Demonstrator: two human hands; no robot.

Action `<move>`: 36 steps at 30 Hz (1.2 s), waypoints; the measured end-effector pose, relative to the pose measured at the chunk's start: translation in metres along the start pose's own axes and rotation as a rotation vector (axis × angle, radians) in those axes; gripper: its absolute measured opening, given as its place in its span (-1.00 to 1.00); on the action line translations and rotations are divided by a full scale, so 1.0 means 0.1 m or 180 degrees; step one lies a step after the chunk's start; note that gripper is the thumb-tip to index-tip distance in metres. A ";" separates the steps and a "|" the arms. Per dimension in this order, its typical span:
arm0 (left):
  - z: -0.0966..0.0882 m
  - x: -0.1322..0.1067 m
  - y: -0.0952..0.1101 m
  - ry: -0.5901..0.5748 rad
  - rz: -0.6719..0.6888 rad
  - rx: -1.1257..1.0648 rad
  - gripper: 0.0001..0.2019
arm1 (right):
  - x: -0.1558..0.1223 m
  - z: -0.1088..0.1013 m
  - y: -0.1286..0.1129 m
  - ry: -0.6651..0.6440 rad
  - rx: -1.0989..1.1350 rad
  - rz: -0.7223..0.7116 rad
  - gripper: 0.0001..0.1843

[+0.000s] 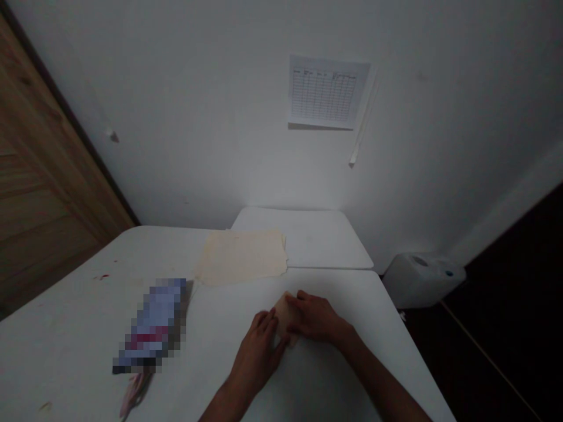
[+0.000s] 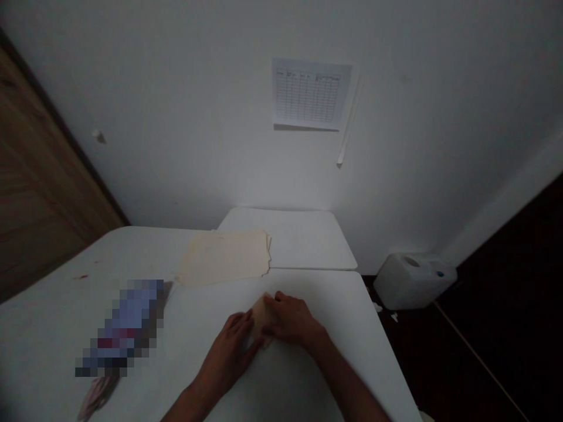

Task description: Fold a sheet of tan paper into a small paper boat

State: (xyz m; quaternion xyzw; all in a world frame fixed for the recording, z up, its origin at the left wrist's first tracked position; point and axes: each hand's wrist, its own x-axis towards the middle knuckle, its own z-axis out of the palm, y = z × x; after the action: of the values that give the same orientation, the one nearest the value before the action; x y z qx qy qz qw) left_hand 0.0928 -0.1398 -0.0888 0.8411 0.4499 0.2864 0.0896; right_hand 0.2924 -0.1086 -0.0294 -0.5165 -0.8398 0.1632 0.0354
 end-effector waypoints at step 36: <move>-0.03 0.11 -0.04 -0.0759 0.1233 0.1470 -0.69 | -0.38 0.34 0.27 0.1189 -0.0271 -0.0638 -0.67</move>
State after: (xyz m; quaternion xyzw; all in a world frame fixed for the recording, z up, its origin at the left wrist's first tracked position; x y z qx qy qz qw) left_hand 0.0929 -0.1284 -0.0837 0.9369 0.3209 0.0879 -0.1077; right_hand 0.3251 -0.1385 -0.0655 -0.4527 -0.8720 0.0247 0.1846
